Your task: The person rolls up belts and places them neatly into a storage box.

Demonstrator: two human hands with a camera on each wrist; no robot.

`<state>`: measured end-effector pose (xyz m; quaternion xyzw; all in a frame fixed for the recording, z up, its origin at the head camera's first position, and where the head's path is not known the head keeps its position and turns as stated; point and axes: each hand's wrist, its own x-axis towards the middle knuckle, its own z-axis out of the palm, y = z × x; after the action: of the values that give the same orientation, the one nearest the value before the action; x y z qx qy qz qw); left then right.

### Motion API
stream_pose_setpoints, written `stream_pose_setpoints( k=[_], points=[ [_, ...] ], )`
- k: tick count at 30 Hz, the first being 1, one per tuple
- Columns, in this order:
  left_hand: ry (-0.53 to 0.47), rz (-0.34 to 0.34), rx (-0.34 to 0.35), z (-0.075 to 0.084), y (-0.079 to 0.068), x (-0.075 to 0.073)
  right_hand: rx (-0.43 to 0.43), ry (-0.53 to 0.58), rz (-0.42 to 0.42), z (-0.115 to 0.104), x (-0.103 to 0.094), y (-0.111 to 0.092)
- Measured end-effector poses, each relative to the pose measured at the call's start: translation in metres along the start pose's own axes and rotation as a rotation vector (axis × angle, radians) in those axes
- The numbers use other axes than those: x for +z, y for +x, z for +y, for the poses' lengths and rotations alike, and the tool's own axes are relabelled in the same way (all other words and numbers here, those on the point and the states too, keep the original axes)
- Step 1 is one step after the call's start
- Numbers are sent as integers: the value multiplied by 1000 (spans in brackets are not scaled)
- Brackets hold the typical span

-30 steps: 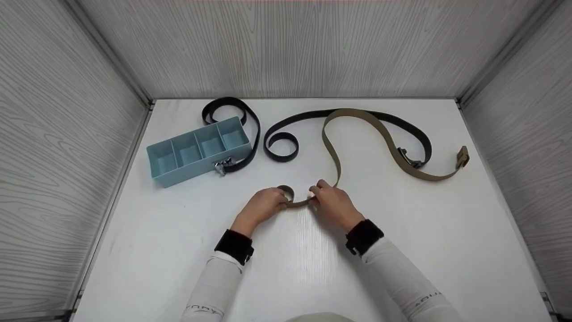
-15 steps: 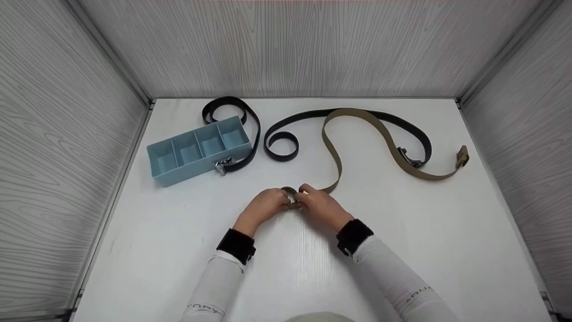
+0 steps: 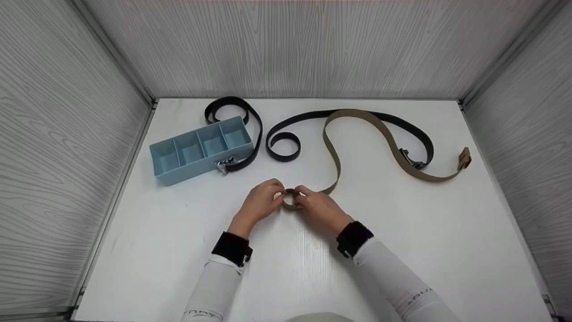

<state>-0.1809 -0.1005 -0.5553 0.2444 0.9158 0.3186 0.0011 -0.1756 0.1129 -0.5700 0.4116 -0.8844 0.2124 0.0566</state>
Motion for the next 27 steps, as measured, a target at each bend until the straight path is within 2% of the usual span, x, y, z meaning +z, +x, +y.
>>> stream_pose_setpoints(
  k=[3,6,8,10,13,15,20,23,25,27],
  points=[
    [108,-17,-158,4,2,1,2,-4,3,-2,2,0],
    [111,-79,-299,9,6,7,17,-11,-11,-4,3,0],
    [81,-92,-357,12,9,12,26,-14,-19,-6,4,0],
    [57,-86,-382,15,12,15,21,-29,-18,-7,6,0],
    [59,-71,-371,18,18,18,-6,-56,-12,-6,7,0],
    [76,-85,-344,19,20,17,-22,-73,-10,-4,7,-2],
    [105,-177,-220,16,23,13,-34,-75,-37,0,-1,-6],
    [106,-197,-156,15,24,13,-44,-47,-54,-1,-5,-7],
    [106,-179,-162,16,25,15,-52,-51,-43,-3,-5,-6],
    [108,-140,-220,19,25,17,-52,-84,-14,-6,-3,-6]
  ],
)
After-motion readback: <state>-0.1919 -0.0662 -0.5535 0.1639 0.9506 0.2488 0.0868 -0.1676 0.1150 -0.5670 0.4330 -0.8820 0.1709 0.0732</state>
